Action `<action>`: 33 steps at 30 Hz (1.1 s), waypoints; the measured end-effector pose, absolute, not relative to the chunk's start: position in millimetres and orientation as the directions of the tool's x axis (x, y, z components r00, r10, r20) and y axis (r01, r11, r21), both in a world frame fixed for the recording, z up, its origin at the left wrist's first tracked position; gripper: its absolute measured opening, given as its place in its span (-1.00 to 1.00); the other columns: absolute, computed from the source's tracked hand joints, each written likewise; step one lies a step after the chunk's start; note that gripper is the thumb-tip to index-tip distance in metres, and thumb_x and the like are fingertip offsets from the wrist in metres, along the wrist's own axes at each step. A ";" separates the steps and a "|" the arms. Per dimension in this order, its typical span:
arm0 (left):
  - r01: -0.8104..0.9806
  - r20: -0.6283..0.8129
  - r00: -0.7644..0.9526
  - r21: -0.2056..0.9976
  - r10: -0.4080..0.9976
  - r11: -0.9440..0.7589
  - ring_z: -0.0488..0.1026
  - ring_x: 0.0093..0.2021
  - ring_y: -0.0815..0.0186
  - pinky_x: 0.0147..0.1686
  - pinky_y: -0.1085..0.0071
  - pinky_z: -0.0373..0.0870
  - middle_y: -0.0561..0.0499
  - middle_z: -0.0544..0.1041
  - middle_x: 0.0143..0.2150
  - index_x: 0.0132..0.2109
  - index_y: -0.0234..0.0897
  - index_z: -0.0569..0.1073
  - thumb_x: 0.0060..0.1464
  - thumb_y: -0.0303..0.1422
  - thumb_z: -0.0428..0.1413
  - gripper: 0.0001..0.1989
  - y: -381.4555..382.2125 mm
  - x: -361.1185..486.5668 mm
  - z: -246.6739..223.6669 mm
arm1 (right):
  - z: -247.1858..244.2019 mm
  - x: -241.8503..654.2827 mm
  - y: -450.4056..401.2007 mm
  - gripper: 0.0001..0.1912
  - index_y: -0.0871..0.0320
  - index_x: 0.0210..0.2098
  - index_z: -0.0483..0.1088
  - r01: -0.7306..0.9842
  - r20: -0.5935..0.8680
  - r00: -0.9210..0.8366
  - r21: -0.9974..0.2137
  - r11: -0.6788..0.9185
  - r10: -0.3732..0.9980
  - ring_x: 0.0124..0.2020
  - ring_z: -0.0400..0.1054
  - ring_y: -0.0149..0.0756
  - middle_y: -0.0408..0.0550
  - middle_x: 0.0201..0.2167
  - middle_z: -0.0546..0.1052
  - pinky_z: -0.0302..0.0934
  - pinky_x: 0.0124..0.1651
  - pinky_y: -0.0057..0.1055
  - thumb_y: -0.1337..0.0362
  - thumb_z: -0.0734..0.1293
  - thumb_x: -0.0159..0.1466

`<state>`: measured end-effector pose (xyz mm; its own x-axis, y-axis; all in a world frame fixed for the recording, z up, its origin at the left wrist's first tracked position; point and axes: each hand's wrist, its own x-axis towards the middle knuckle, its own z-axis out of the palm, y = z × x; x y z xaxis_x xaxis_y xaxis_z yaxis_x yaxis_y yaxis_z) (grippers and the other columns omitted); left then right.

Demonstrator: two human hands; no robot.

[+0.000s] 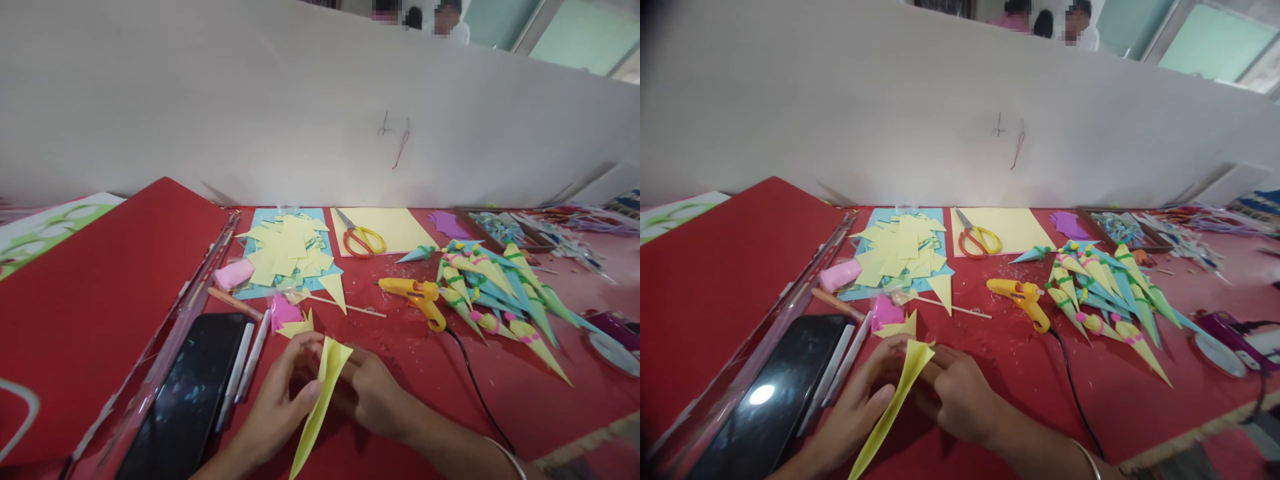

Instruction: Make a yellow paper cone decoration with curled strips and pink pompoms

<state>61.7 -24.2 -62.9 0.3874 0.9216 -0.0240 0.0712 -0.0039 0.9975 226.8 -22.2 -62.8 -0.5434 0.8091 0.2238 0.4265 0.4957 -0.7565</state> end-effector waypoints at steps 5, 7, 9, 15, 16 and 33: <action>0.105 -0.035 0.421 0.994 0.906 -0.010 0.33 -0.20 0.19 -0.16 0.31 0.27 -0.08 0.34 -0.12 0.12 -0.18 0.06 -0.05 0.00 -0.02 -0.36 -26.2 58.0 -66.5 | -65.1 226.2 -21.9 -0.67 0.02 -0.05 0.27 0.455 0.221 -0.587 -0.705 0.544 0.779 -0.09 0.28 -0.25 -0.06 -0.11 0.41 0.15 -0.05 -0.39 0.31 0.24 0.16; 0.118 -0.045 0.428 0.993 0.903 -0.007 0.33 -0.18 0.16 -0.15 0.29 0.27 -0.09 0.33 -0.11 0.14 -0.19 0.05 -0.05 0.01 -0.02 -0.34 -26.1 58.1 -66.0 | -65.1 226.0 -22.0 -0.67 0.03 -0.05 0.28 0.451 0.231 -0.590 -0.700 0.553 0.774 -0.12 0.29 -0.25 -0.06 -0.13 0.42 0.16 -0.07 -0.39 0.30 0.23 0.17; 0.125 -0.056 0.435 0.992 0.898 0.001 0.34 -0.19 0.16 -0.15 0.28 0.27 -0.10 0.33 -0.10 0.14 -0.20 0.05 -0.05 0.00 -0.02 -0.34 -25.9 58.7 -64.7 | -65.5 225.8 -22.1 -0.71 0.05 -0.08 0.30 0.448 0.247 -0.590 -0.692 0.566 0.769 -0.18 0.30 -0.25 -0.04 -0.17 0.43 0.17 -0.12 -0.39 0.27 0.23 0.18; 0.134 -0.037 0.412 0.991 0.910 -0.020 0.22 0.03 0.07 0.02 0.24 0.13 -0.13 0.22 0.10 0.14 -0.20 0.09 -0.04 -0.12 0.03 -0.39 -26.0 57.6 -63.7 | -66.0 225.7 -22.4 -0.77 0.08 -0.16 0.33 0.408 0.265 -0.568 -0.732 0.546 0.780 -0.26 0.31 -0.27 -0.04 -0.28 0.42 0.19 -0.19 -0.40 0.23 0.22 0.18; 0.133 -0.036 0.409 0.991 0.912 -0.021 0.21 0.04 0.07 0.03 0.23 0.12 -0.12 0.21 0.11 0.14 -0.19 0.10 -0.03 -0.15 0.03 -0.41 -26.1 57.1 -64.2 | -65.7 225.6 -22.5 -0.79 0.07 -0.17 0.32 0.395 0.265 -0.565 -0.745 0.538 0.782 -0.26 0.31 -0.28 -0.05 -0.27 0.41 0.19 -0.19 -0.41 0.24 0.22 0.18; 0.085 -0.152 0.276 0.987 0.949 0.133 0.40 -0.18 0.16 -0.15 0.35 0.35 -0.08 0.46 -0.13 -0.11 -0.20 0.44 -0.12 0.01 0.02 -0.51 -19.6 64.7 -48.3 | -61.5 225.1 -25.9 -0.49 0.13 -0.06 0.10 0.270 0.229 -0.432 -0.890 0.367 0.872 -0.21 0.32 -0.30 -0.01 -0.17 0.39 0.20 -0.17 -0.42 0.35 0.30 0.00</action>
<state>64.7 -19.6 -48.3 0.2762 0.9490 -0.1518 0.0850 0.1332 0.9874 225.1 -25.9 -61.5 -0.4319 0.8724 0.2290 0.2700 0.3674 -0.8900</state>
